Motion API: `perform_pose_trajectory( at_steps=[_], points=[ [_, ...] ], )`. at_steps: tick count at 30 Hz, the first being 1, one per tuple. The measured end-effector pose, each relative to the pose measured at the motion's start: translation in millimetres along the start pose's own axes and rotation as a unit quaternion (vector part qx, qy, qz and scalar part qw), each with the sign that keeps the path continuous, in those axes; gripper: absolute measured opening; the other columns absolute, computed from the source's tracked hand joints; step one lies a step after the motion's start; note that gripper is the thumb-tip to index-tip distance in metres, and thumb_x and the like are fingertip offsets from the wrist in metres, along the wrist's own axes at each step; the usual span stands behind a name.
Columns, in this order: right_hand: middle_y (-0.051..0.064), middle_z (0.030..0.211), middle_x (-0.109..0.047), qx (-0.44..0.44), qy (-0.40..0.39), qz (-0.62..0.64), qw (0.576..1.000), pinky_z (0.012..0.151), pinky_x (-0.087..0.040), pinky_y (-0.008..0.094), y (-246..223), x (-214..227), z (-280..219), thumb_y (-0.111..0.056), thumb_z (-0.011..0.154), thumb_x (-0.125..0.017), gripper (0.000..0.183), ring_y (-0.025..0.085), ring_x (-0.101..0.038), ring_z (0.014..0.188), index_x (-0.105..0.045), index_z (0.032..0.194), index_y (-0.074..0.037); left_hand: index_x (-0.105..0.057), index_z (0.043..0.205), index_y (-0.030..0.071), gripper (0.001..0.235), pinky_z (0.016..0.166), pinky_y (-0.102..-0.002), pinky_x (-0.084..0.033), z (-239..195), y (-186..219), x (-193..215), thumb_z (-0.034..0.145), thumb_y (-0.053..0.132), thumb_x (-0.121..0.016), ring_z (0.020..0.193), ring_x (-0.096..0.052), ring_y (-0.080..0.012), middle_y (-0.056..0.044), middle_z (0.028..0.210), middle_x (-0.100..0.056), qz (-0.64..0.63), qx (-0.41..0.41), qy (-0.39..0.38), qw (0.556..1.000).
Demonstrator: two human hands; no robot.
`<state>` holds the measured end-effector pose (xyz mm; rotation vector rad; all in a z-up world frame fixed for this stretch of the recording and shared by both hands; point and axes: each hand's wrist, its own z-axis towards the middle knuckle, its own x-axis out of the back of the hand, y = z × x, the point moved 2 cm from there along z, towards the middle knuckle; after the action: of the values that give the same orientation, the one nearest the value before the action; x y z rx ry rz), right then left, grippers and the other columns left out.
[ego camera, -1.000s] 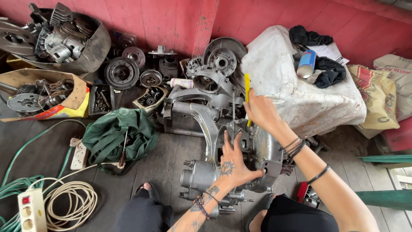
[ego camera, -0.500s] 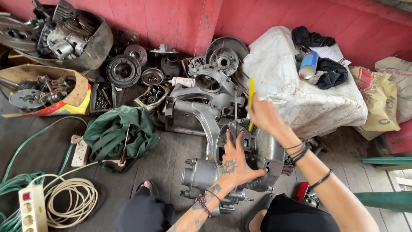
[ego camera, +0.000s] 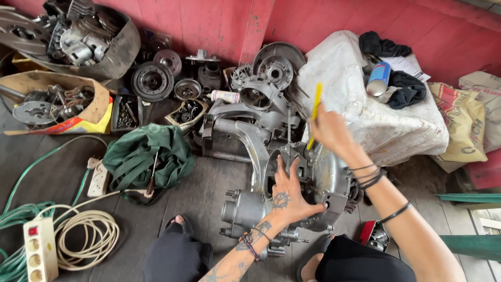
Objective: The person is cleaning a motorcycle engine casing using a yellow scraping tool to remove dirt and debris from its surface and crevices.
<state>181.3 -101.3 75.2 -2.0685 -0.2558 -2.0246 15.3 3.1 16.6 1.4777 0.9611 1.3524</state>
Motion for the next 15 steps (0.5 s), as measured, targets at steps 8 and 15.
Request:
perform_pose_trajectory(
  at_steps=[8, 15],
  points=[
    [0.038, 0.087, -0.068, 0.02, 0.016, -0.029, 0.999, 0.076, -0.056, 0.066, 8.2, -25.5, 9.5, -0.028, 0.098, -0.054, 0.053, 0.06, -0.069, 0.088, -0.05, 0.135, 0.011, -0.016, 0.158, 0.006, 0.127, 0.098, -0.074, -0.035, -1.6, 2.1, -1.9, 0.059, 0.045, -0.085, 0.14, -0.026, -0.0598, -0.041, 0.159, 0.0, 0.011, 0.012, -0.003, 1.0],
    [0.033, 0.084, -0.071, 0.061, -0.013, 0.043, 0.997, 0.074, -0.056, 0.062, 25.3, -33.8, 26.1, -0.024, 0.098, -0.058, 0.041, 0.055, -0.071, 0.086, -0.056, 0.123, 0.008, -0.017, 0.158, 0.005, 0.127, 0.098, -0.074, -0.035, -2.7, 3.4, 1.5, 0.059, 0.043, -0.087, 0.14, -0.027, -0.0599, -0.043, 0.158, -0.001, 0.008, 0.004, 0.001, 1.0]
  ],
)
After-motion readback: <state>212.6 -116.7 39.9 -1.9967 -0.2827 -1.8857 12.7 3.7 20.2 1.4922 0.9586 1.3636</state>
